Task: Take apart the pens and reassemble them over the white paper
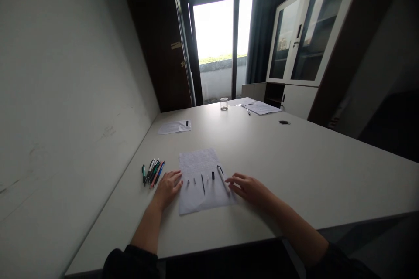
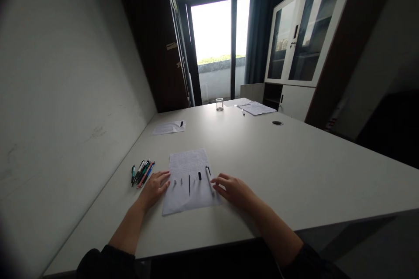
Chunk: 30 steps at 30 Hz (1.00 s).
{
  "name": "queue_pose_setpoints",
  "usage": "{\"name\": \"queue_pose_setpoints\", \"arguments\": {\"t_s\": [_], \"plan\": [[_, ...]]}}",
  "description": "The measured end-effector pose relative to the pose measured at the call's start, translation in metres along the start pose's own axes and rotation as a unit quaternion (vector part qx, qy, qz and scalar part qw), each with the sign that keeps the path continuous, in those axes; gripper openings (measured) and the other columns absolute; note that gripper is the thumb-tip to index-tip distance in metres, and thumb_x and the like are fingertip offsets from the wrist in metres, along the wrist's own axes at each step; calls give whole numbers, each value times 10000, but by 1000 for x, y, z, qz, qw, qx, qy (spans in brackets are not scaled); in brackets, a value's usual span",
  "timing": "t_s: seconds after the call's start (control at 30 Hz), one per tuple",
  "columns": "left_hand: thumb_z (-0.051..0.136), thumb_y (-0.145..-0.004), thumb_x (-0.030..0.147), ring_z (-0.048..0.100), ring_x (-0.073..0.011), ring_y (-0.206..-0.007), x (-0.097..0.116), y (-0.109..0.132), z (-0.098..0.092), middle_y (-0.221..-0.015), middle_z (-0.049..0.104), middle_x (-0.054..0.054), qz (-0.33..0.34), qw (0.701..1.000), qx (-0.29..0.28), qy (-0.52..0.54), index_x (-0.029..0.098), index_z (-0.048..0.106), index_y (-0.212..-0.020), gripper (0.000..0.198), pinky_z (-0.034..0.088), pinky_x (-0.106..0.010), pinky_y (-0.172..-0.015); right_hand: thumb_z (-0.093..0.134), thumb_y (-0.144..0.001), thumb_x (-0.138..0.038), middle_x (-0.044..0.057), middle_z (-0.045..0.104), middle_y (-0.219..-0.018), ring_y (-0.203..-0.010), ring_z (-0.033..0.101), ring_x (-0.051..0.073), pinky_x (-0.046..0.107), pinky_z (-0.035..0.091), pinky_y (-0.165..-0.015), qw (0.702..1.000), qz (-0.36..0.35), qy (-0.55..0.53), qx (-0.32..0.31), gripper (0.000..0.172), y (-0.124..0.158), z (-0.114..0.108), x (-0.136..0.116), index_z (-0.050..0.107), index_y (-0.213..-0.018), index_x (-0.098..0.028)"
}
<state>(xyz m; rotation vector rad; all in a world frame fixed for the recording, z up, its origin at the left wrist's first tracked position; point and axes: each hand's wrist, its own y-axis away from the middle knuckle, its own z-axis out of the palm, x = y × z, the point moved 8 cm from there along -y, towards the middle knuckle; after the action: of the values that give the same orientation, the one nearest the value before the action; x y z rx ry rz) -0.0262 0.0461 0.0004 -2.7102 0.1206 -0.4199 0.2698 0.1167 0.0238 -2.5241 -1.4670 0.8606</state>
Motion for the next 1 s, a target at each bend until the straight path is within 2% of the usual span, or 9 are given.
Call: {"name": "queue_pose_setpoints", "arguments": {"t_s": [0.2, 0.67, 1.0], "plan": [[536, -911, 280, 472, -255, -1277, 0, 0, 0, -1342, 568, -76, -3, 1000, -1, -15, 218, 622, -1220, 327, 378, -467, -1091, 426, -983, -342, 76, 679, -1000, -638, 616, 114, 245, 488, -661, 1000, 2, -18, 14, 307, -1, 0, 6, 692, -1099, -240], [526, -917, 291, 495, -251, -1252, -3, 0, 3, -1308, 595, -66, -6, 1000, -5, -3, 227, 621, -1218, 323, 393, -452, -1077, 448, -966, -307, 72, 674, -1004, -663, 624, 119, 242, 486, -663, 999, 11, -30, 13, 280, -1, -2, 4, 699, -1070, -240], [514, -922, 281, 499, -251, -1246, 0, 0, 2, -1302, 598, -79, -10, 1000, -6, -14, 209, 617, -1219, 322, 399, -442, -1069, 490, -921, -235, 70, 656, -1070, -695, 639, 125, 250, 508, -678, 1000, 17, -1, -2, 297, 0, 7, 8, 669, -1156, -261]]}}
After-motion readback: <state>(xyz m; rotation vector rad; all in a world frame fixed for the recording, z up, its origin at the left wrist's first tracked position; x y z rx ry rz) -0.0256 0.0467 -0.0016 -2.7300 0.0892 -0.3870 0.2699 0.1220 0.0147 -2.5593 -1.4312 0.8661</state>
